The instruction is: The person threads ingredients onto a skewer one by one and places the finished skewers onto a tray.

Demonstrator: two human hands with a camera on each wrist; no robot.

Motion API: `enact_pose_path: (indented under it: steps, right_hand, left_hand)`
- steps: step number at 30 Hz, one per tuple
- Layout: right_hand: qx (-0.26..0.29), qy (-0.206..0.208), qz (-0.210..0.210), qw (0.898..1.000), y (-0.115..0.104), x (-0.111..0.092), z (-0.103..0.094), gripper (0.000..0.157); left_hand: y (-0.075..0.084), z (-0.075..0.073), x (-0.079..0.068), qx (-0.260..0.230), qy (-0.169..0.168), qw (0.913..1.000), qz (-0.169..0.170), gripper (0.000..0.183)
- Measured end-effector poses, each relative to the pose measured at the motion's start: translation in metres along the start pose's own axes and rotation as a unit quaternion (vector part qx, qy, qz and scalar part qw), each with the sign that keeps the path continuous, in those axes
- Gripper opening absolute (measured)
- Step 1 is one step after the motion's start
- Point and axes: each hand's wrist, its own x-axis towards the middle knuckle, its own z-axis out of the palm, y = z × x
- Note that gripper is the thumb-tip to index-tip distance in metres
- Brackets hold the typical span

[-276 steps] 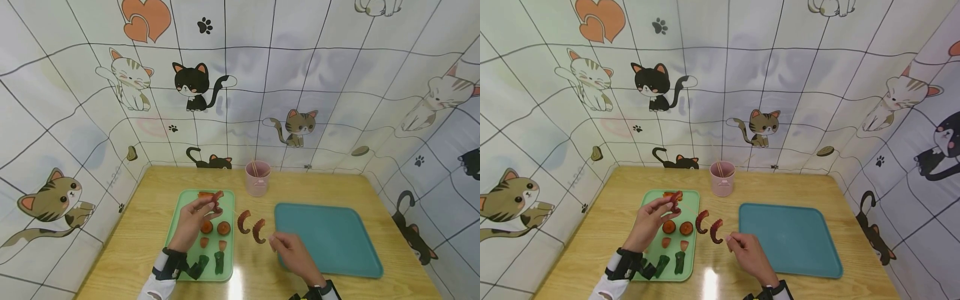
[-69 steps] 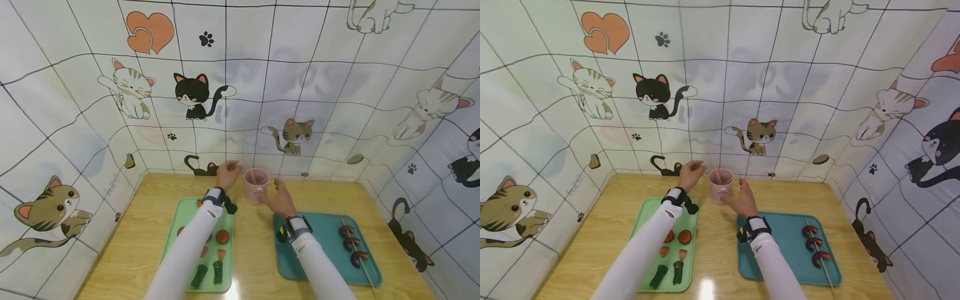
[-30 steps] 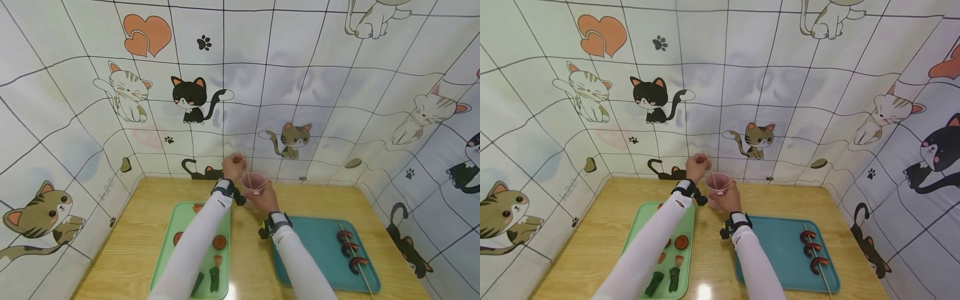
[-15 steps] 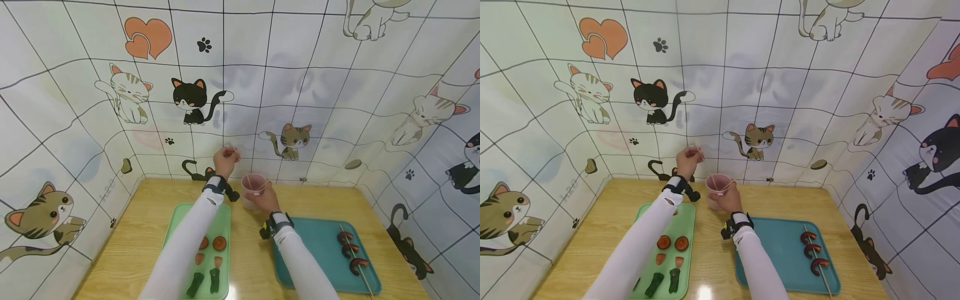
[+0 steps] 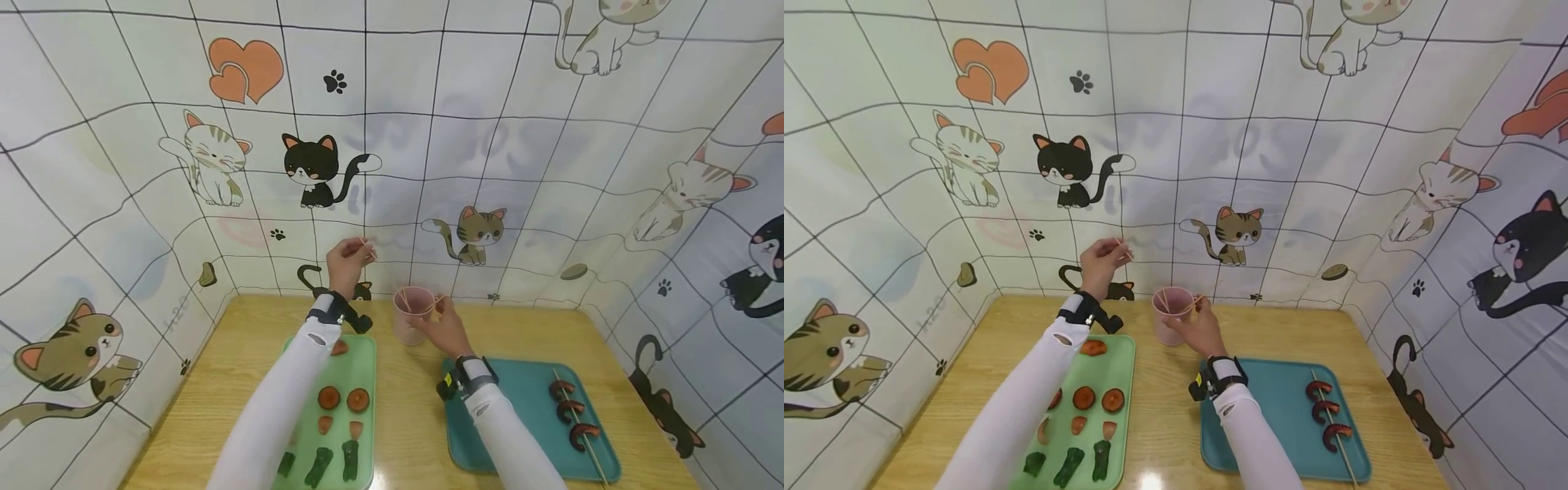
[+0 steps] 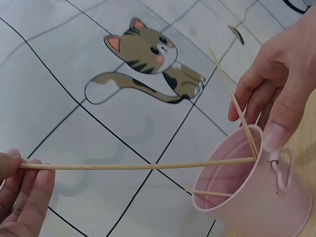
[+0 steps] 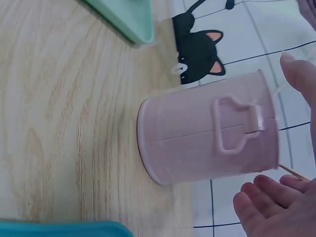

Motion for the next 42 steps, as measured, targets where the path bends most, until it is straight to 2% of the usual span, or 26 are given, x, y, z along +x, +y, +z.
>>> enact_pose_path:
  steps: [6,14,20,25,28,31,37,42]
  right_hand:
    - [0.023,-0.016,0.014,0.999,0.0,-0.023,-0.012,0.113]
    - [0.033,-0.033,-0.008,0.999,-0.01,-0.064,-0.022,0.092]
    - [0.041,-0.1,-0.03,0.994,-0.018,-0.099,-0.018,0.067]
    - [0.095,-0.184,-0.038,0.978,-0.021,-0.116,-0.015,0.054]
    - [0.122,-0.222,-0.036,0.967,-0.022,-0.124,-0.014,0.052]
    - [0.128,-0.241,-0.024,0.962,-0.022,-0.131,-0.013,0.052]
    - [0.102,-0.227,-0.002,0.969,-0.02,-0.142,-0.009,0.056]
    - [0.12,-0.208,0.005,0.971,-0.018,-0.149,-0.006,0.054]
  left_hand:
    - [0.005,-0.012,-0.025,-0.045,-0.009,0.9987,-0.019,0.026]
    - [0.003,-0.02,-0.073,-0.091,-0.043,0.9937,-0.049,0.02]
    - [-0.004,-0.019,-0.114,-0.109,-0.068,0.9894,-0.067,0.019]
    - [-0.009,-0.018,-0.139,-0.124,-0.067,0.9856,-0.093,0.016]
    - [-0.012,-0.018,-0.149,-0.122,-0.066,0.9847,-0.106,0.018]
    - [-0.014,-0.019,-0.155,-0.115,-0.068,0.9847,-0.112,0.024]
    - [-0.017,-0.023,-0.167,-0.127,-0.071,0.9829,-0.113,0.035]
    - [-0.021,-0.026,-0.173,-0.123,-0.078,0.983,-0.112,0.028]
